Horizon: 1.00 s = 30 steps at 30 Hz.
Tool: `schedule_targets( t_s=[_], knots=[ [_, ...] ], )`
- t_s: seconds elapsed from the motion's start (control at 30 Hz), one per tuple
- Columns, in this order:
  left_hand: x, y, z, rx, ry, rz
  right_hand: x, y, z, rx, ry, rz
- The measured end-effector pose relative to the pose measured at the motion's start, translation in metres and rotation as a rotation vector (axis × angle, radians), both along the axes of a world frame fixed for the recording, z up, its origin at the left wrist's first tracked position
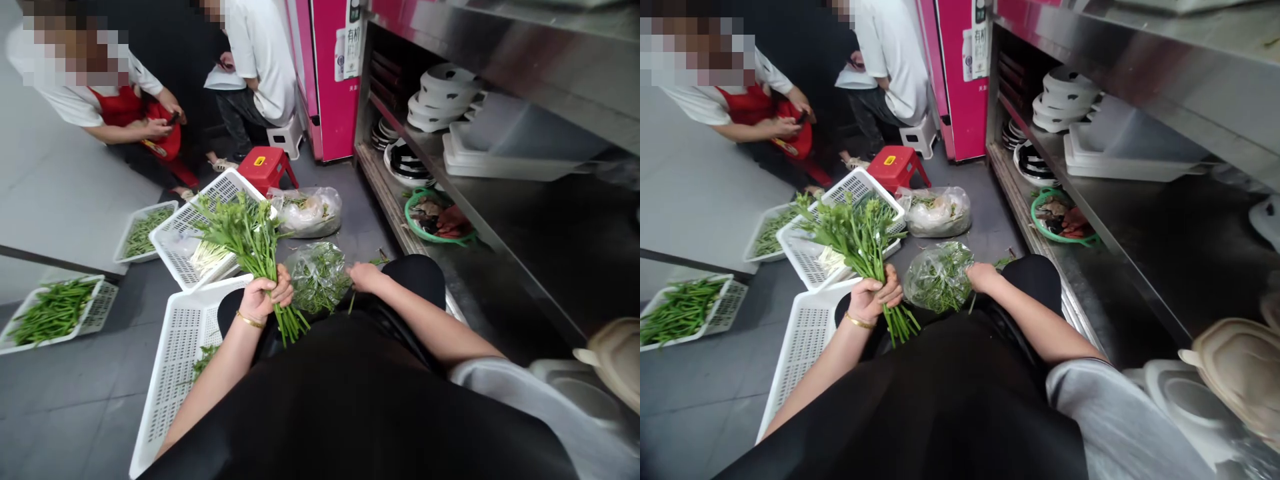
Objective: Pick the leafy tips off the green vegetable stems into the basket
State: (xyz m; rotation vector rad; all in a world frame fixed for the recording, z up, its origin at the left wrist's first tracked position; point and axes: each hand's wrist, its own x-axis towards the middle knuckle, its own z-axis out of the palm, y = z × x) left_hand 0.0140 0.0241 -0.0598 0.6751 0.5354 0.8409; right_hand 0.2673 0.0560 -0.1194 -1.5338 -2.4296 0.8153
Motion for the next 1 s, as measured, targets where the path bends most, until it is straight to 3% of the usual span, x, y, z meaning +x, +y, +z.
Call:
schedule_targets(
  t_s=[0.1,0.2,0.33,0.4,0.5,0.6,0.67,0.73,0.83,0.9,1.0],
  knots=[
    [0.006,-0.004,-0.009,-0.007,-0.024,-0.007,-0.022,-0.004,0.024,0.032,0.272,0.022],
    [0.011,-0.004,-0.012,-0.016,0.023,-0.022,-0.057,0.002,0.057,-0.011,0.658,0.173],
    [0.013,-0.011,-0.01,0.009,0.168,-0.039,-0.072,0.002,0.079,0.096,0.738,0.183],
    [0.014,-0.017,-0.01,0.005,0.235,0.006,-0.065,-0.006,0.082,0.124,0.774,0.166],
    [0.014,-0.024,-0.014,-0.053,0.249,0.147,-0.042,-0.018,0.084,-0.061,0.88,0.196],
    [0.007,-0.026,-0.018,-0.086,0.212,0.256,-0.01,-0.019,0.074,-0.189,0.999,-0.039],
    [0.0,-0.024,-0.02,-0.079,0.182,0.293,0.009,-0.015,0.06,-0.177,0.92,-0.152],
    [-0.003,-0.02,-0.02,-0.063,0.176,0.306,0.019,-0.009,0.048,-0.149,0.662,-0.121],
    [0.002,-0.016,-0.015,-0.022,0.24,0.324,0.005,-0.005,0.045,-0.068,0.379,-0.093],
    [0.011,-0.015,-0.011,0.017,0.3,0.315,-0.017,-0.003,0.054,-0.022,0.419,-0.121],
    [0.022,-0.016,-0.005,0.043,0.367,0.275,-0.051,0.004,0.072,-0.104,0.598,-0.051]
  ],
)
